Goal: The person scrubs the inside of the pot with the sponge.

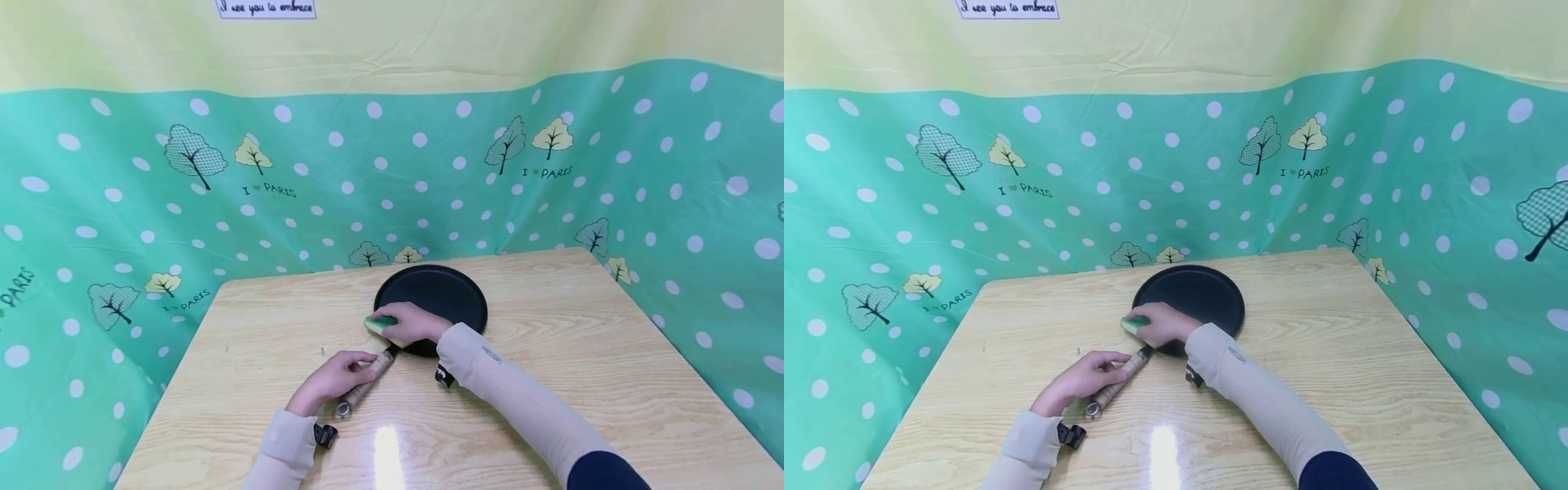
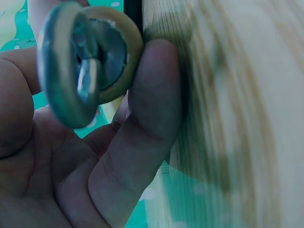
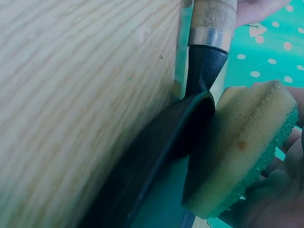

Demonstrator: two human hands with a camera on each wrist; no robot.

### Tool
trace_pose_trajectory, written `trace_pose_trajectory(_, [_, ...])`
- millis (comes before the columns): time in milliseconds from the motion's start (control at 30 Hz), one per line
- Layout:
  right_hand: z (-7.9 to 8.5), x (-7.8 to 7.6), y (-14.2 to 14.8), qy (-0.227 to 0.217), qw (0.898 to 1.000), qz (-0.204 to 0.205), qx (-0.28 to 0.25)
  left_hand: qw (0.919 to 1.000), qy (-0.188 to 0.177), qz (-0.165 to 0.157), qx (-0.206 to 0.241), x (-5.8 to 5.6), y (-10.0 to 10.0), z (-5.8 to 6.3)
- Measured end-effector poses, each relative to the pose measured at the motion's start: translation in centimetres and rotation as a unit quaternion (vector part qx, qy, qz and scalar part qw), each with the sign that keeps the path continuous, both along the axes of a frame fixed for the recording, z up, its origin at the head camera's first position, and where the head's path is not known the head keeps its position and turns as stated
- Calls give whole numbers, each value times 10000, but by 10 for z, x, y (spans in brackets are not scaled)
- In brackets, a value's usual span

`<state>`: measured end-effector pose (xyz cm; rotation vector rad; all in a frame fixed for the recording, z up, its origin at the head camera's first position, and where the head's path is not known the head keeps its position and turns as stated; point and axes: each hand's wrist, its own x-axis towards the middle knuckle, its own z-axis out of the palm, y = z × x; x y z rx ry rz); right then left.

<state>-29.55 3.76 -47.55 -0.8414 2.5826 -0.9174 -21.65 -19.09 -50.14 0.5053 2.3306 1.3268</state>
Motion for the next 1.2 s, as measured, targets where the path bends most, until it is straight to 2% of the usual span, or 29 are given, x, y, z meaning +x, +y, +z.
trace_pose_trajectory(800, [-3, -11, -6, -31, 9999, -149, -2, 10000, -13, -50, -15, 1, -1, 2])
trace_pose_trajectory(1200, [2, -11, -8, -24, 9997, -232, 8, 10000, 51, -31, -25, 1, 1, 2])
